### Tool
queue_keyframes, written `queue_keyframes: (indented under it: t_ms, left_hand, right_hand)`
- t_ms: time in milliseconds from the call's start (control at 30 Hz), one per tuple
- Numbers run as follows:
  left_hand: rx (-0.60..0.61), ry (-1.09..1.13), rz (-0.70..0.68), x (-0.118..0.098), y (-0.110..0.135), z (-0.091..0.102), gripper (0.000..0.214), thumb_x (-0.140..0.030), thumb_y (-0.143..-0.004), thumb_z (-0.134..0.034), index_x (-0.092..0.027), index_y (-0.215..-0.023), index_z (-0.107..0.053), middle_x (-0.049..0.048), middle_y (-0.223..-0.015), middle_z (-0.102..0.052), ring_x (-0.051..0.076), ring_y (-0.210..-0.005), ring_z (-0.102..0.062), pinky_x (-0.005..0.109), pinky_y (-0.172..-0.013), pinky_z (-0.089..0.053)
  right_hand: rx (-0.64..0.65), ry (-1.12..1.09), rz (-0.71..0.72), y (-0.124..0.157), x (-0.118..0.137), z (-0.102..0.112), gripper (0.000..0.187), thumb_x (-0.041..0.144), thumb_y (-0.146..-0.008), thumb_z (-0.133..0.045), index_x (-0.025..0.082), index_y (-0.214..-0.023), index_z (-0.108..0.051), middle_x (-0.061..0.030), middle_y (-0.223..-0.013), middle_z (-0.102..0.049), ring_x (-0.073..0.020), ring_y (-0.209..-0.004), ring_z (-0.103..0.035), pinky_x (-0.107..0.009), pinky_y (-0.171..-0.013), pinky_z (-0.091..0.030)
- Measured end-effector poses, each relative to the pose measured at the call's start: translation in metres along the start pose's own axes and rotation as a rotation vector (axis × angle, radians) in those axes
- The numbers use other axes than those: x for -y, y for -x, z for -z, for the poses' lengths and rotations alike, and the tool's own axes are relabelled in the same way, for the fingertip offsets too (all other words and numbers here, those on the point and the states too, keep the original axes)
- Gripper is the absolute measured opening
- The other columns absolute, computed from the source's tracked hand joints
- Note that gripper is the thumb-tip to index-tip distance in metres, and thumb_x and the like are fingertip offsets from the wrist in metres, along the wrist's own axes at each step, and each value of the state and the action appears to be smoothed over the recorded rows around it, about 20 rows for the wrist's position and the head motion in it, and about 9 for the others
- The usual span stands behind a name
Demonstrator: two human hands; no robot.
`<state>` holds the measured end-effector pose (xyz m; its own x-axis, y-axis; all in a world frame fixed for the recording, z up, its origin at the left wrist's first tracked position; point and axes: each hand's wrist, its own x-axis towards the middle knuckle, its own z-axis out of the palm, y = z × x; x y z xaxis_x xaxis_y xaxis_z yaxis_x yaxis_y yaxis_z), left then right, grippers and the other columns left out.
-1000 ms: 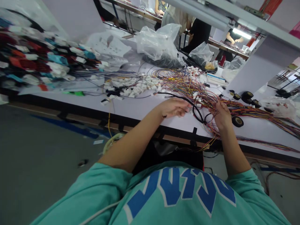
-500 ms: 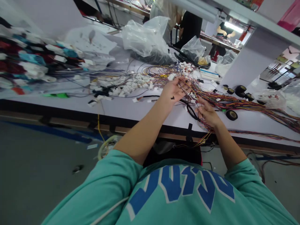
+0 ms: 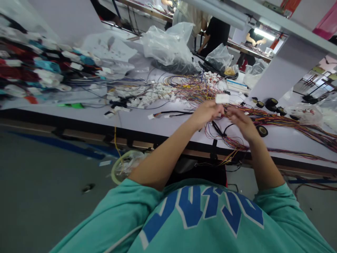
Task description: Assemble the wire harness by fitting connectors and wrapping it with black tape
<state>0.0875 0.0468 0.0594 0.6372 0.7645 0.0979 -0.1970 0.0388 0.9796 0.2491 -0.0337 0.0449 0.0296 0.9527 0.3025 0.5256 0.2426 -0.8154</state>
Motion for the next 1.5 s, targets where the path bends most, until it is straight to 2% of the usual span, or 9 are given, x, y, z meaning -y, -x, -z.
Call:
queue_keyframes:
  t_ms: [167, 267, 433, 900, 1033, 1200, 1267, 1367, 1500]
  left_hand:
    - [0.237, -0.330, -0.052, -0.002, 0.019, -0.017, 0.020, -0.017, -0.078, -0.049, -0.014, -0.058, -0.054, -0.0055, -0.049, -0.037, 0.006, -0.047, -0.034, 0.022, -0.051, -0.027]
    - [0.126, -0.272, -0.108, 0.007, 0.022, -0.019, 0.002, -0.019, -0.075, -0.054, -0.017, -0.075, -0.053, -0.0074, -0.052, -0.037, 0.007, -0.049, -0.034, 0.021, -0.052, -0.027]
    - [-0.156, -0.114, -0.197, 0.026, 0.033, -0.032, 0.009, -0.025, -0.078, -0.052, -0.020, -0.078, -0.045, -0.0082, -0.052, -0.036, 0.008, -0.047, -0.033, 0.021, -0.051, -0.027]
    - [-0.187, -0.180, -0.142, 0.033, 0.045, -0.044, 0.010, -0.018, -0.076, -0.049, -0.019, -0.066, -0.046, -0.0049, -0.057, -0.050, 0.008, -0.054, -0.046, 0.022, -0.057, -0.036]
    - [-0.206, 0.084, 0.007, 0.032, 0.033, -0.042, 0.010, -0.015, -0.071, -0.052, -0.017, -0.062, -0.047, -0.0062, -0.050, -0.049, 0.004, -0.039, -0.033, 0.019, -0.042, -0.027]
    - [-0.261, 0.299, 0.117, 0.029, 0.015, -0.037, 0.010, -0.011, -0.066, -0.053, -0.016, -0.059, -0.047, -0.0059, -0.046, -0.051, 0.002, -0.030, -0.028, 0.018, -0.034, -0.016]
    - [-0.258, 0.347, 0.133, 0.028, 0.012, -0.037, 0.010, -0.010, -0.064, -0.052, -0.015, -0.057, -0.047, -0.0056, -0.045, -0.051, 0.001, -0.029, -0.028, 0.017, -0.033, -0.015]
    - [-0.261, 0.382, 0.148, 0.027, 0.010, -0.037, 0.010, -0.008, -0.062, -0.052, -0.015, -0.055, -0.048, -0.0052, -0.043, -0.051, 0.001, -0.028, -0.028, 0.016, -0.032, -0.015]
    - [-0.261, 0.396, 0.141, 0.028, 0.010, -0.036, 0.009, -0.008, -0.060, -0.052, -0.015, -0.055, -0.049, -0.0044, -0.044, -0.052, 0.001, -0.029, -0.029, 0.016, -0.032, -0.015]
  right_hand:
    - [-0.032, 0.079, 0.055, -0.004, 0.045, 0.013, 0.034, 0.050, -0.071, -0.060, 0.025, -0.094, -0.065, 0.0001, -0.079, -0.060, -0.0124, -0.068, -0.053, -0.027, -0.060, -0.044]
    - [-0.162, 0.144, 0.001, 0.000, 0.051, 0.004, 0.024, 0.043, -0.073, -0.060, 0.020, -0.080, -0.066, 0.0016, -0.063, -0.057, -0.0102, -0.057, -0.050, -0.025, -0.054, -0.040]
    - [-0.406, 0.055, -0.085, 0.006, 0.037, -0.011, 0.023, 0.042, -0.074, -0.058, 0.019, -0.077, -0.063, 0.0055, -0.049, -0.046, -0.0069, -0.041, -0.038, -0.023, -0.044, -0.032]
    - [-0.437, -0.300, -0.127, 0.002, 0.024, -0.025, 0.027, 0.046, -0.068, -0.062, 0.020, -0.072, -0.058, 0.0063, -0.051, -0.042, -0.0041, -0.039, -0.030, -0.020, -0.036, -0.025]
    - [-0.283, -0.149, -0.187, 0.009, 0.015, 0.001, 0.033, 0.050, -0.074, -0.053, 0.020, -0.085, -0.057, 0.0023, -0.064, -0.052, -0.0078, -0.049, -0.045, -0.020, -0.040, -0.035]
    - [-0.615, 0.632, -0.375, 0.041, -0.022, 0.072, 0.024, 0.029, -0.076, -0.048, 0.018, -0.096, -0.056, -0.0098, -0.095, -0.062, -0.0206, -0.084, -0.057, -0.036, -0.073, -0.047]
    - [-0.511, 0.826, -0.506, 0.055, -0.042, 0.091, 0.025, 0.021, -0.071, -0.049, 0.015, -0.093, -0.058, -0.0133, -0.095, -0.063, -0.0254, -0.091, -0.057, -0.041, -0.082, -0.044]
    - [-0.271, 0.890, -0.557, 0.066, -0.065, 0.097, 0.036, 0.016, -0.064, -0.053, 0.014, -0.099, -0.059, -0.0155, -0.103, -0.064, -0.0299, -0.099, -0.057, -0.046, -0.088, -0.042]
    - [-0.381, 0.736, -0.479, 0.070, -0.073, 0.086, 0.035, 0.016, -0.065, -0.052, 0.018, -0.098, -0.061, -0.0112, -0.099, -0.067, -0.0288, -0.099, -0.059, -0.048, -0.089, -0.041]
